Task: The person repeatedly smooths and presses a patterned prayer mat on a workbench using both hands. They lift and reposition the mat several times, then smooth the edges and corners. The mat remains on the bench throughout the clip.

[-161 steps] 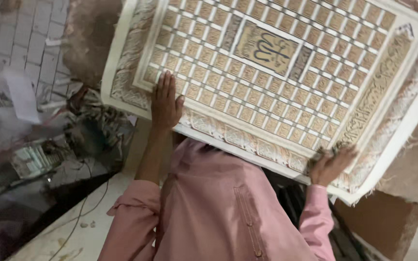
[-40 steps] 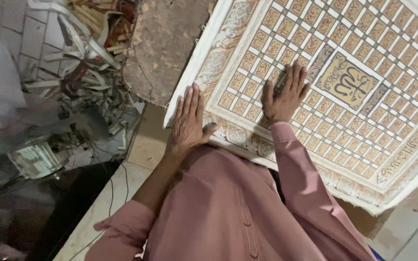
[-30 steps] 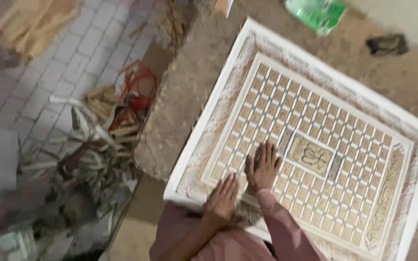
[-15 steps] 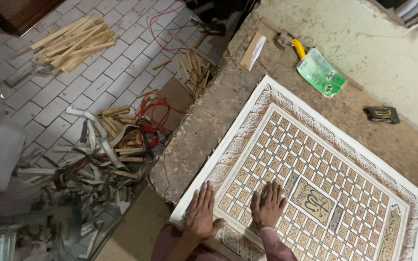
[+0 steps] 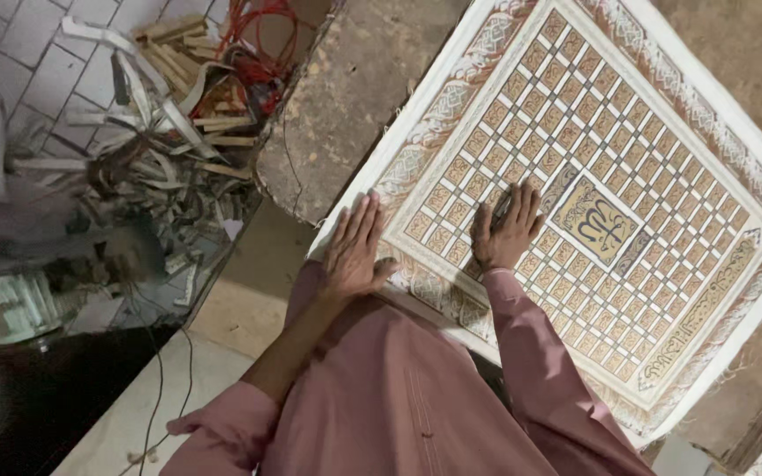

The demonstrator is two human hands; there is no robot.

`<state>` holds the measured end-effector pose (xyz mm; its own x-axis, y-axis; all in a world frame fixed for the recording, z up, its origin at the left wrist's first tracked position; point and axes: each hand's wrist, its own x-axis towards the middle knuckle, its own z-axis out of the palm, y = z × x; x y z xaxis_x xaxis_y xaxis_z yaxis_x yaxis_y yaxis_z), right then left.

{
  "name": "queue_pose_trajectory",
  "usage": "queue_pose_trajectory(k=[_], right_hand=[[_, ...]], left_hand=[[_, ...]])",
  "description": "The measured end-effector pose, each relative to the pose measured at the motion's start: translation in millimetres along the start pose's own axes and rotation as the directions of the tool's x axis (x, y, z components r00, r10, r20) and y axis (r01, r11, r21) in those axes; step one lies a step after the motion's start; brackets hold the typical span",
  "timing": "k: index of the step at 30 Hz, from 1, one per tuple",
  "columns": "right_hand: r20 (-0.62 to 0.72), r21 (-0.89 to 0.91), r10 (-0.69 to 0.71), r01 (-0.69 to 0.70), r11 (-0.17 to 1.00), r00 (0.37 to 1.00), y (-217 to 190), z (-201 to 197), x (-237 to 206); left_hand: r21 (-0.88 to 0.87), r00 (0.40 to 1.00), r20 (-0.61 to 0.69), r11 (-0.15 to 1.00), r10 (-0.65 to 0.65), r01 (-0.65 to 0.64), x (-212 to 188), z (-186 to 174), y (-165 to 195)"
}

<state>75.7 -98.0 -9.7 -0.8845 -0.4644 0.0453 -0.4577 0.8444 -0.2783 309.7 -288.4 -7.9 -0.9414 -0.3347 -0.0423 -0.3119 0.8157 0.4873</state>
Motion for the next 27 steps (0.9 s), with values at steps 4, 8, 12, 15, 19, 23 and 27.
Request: queue_pose_trajectory(k=[4, 8, 12, 15, 19, 23, 27], right_hand=[[0.019, -0.038, -0.002, 0.002, 0.999, 1.0, -2.3, -0.5, -1.1], [0.042, -0.041, 0.014, -0.012, 0.999, 0.999, -4.2, -1.4, -2.5], [0.045, -0.039, 0.029, -0.027, 0.999, 0.999, -5.2, -4.1, -3.4], [0.067, -0.001, 0.06, -0.06, 0.998, 0.996, -7.8, -7.0, -3.2], [0.069, -0.021, 0.078, -0.077, 0.997, 0.995, -9.1, -10.2, -4.0], [0.056, -0.045, 0.042, -0.04, 0.998, 0.998, -6.6, -8.0, -7.0], [0.053, -0.048, 0.029, -0.027, 0.998, 0.998, -3.9, -5.2, -8.4]], left_hand=[[0.088, 0.998, 0.041, 0.995, -0.055, 0.051, 0.9, -4.3, 18.3], [0.123, 0.974, 0.194, 0.982, 0.117, -0.142, 7.7, 13.4, 60.1], [0.124, 0.943, 0.219, 0.951, 0.252, -0.283, 7.3, 24.9, 85.9], [0.009, 0.973, 0.146, 0.984, 0.177, -0.18, 13.1, 11.8, 61.1], [0.036, 0.993, 0.118, 0.999, -0.027, 0.023, 32.1, -17.9, 13.7], [0.071, 0.979, 0.191, 0.996, -0.07, 0.058, 46.5, -23.0, 31.0], [0.079, 0.958, 0.287, 0.997, 0.003, -0.027, 48.6, -10.3, 67.3]])
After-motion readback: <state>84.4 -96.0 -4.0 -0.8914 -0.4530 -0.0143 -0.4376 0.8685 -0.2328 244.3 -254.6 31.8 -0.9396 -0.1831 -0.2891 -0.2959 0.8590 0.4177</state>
